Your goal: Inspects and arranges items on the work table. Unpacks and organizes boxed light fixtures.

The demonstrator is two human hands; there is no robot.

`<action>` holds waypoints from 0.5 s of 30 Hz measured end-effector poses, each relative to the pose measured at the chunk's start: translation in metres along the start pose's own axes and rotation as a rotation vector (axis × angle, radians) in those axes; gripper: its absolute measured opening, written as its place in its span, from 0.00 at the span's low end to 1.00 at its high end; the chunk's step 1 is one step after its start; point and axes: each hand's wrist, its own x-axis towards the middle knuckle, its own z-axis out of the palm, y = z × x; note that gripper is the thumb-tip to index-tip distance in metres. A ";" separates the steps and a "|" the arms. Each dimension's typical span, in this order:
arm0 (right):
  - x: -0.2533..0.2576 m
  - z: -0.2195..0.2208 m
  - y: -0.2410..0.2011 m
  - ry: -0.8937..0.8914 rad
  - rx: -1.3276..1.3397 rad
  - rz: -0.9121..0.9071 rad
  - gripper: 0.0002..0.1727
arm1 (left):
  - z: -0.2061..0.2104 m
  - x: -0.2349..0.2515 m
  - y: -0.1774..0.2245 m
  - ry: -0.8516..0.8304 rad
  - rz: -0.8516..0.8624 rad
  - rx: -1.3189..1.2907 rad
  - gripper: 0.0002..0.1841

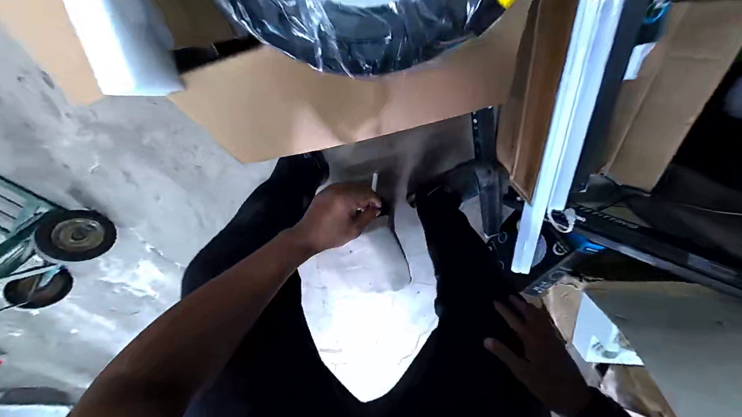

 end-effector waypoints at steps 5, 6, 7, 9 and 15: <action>0.014 -0.004 0.045 0.324 -0.093 -0.306 0.42 | 0.001 0.042 0.001 -0.182 0.197 0.175 0.10; 0.016 -0.005 0.049 0.388 -0.095 -0.347 0.41 | 0.000 0.050 0.006 -0.195 0.228 0.196 0.10; 0.019 -0.007 0.052 0.447 -0.083 -0.375 0.40 | -0.001 0.057 0.010 -0.212 0.248 0.208 0.09; 0.025 -0.011 0.057 0.538 -0.048 -0.401 0.40 | -0.004 0.068 0.014 -0.236 0.298 0.224 0.09; 0.043 -0.012 0.057 0.790 -0.112 -0.455 0.41 | -0.021 0.079 -0.005 -0.179 0.403 0.307 0.06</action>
